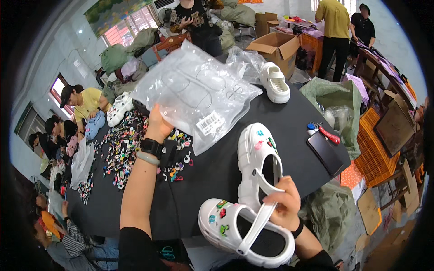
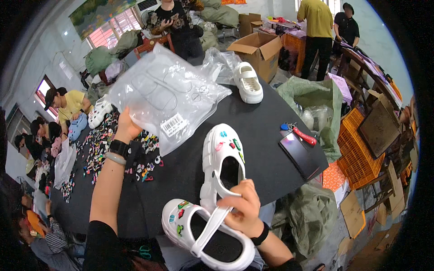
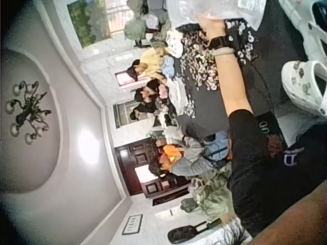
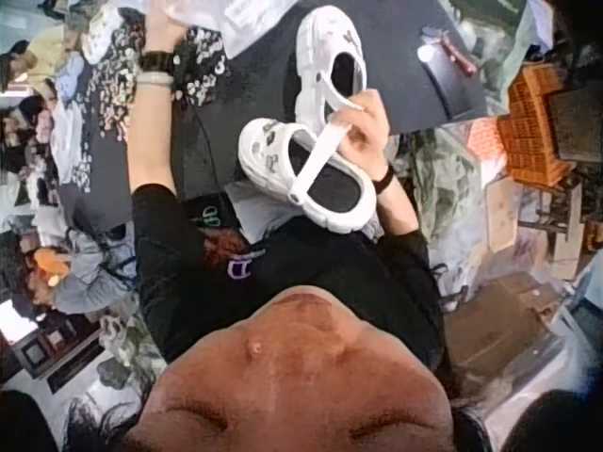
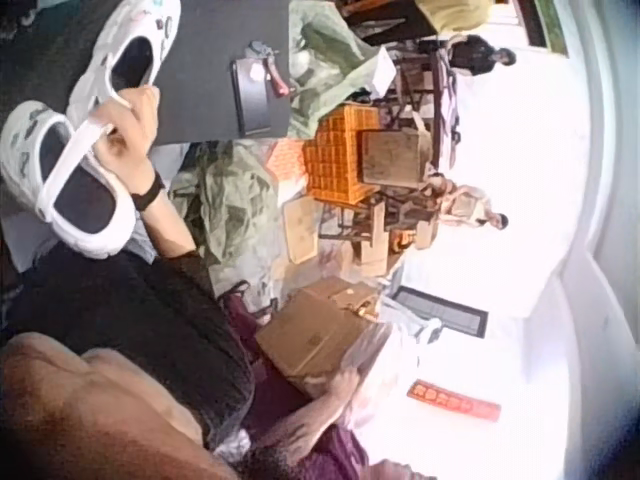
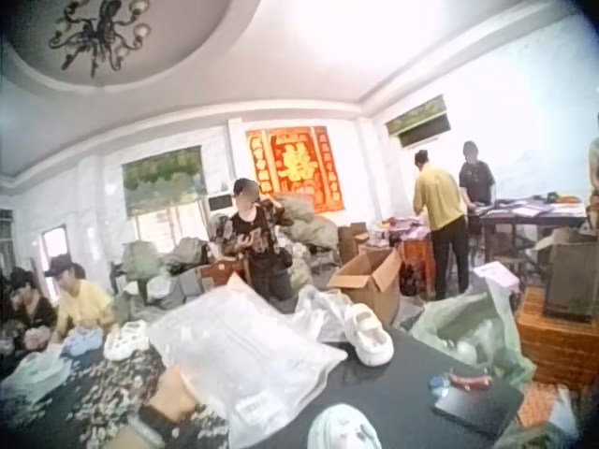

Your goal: Attaching various colorful plastic charms to the holes of foam-clog style shoes.

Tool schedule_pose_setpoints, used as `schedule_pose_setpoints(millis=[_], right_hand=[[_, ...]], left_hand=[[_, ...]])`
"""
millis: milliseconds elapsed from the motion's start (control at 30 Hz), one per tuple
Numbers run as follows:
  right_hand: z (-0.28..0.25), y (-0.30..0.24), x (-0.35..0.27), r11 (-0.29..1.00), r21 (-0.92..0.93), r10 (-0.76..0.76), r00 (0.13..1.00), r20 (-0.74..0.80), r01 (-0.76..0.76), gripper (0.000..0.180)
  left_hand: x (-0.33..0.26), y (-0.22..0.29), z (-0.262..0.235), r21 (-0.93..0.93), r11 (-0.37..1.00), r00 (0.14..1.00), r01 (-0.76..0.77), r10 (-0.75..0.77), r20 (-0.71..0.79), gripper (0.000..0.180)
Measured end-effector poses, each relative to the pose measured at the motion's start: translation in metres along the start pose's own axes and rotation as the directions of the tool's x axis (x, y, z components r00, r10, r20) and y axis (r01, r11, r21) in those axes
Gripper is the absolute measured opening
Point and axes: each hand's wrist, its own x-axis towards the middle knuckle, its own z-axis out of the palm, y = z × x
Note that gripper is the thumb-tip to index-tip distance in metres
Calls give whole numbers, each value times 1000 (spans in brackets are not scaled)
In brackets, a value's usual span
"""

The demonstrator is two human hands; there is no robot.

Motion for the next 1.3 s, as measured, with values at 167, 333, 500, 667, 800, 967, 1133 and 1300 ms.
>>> schedule_pose_setpoints(millis=[167, 333, 500, 667, 800, 967, 1133, 1300], right_hand=[[-17, -6, 20, 990, -136, 7, 940, 341, 42, 9], [-11, -11, 31, 882, 80, 371, 790, 489, -464, 17], [-3, -13, 50, 650, 161, 515, 586, 625, -743, 18], [10, -13, 41, 275, 685, 655, 653, 380, -674, 20], [21, -9, 19, 416, 838, 681, 732, -30, -353, 20], [47, -12, -3, 568, 789, 592, 783, -194, -235, 19], [61, -19, -32, 670, 631, 490, 871, 22, -392, 11], [78, -9, -30, 839, 438, 360, 933, -1, -323, 8]], left_hand=[[-17, -19, -28, 131, 971, 978, 201, -193, -77, 60], [-33, -27, -43, 419, 819, 916, 393, -385, -107, 30], [-37, -36, -74, 297, 910, 956, 289, -260, -134, 26], [-32, -45, -39, 134, 990, 994, 35, -48, 98, 40], [-24, -43, -6, -68, 997, 937, -35, 56, 345, 42], [-17, -41, -19, 118, 954, 959, 276, -265, -100, 57], [-80, -35, -78, 147, 982, 992, 123, -123, -7, 48], [-219, -3, -55, 554, 827, 996, -92, 84, 39, 52]])
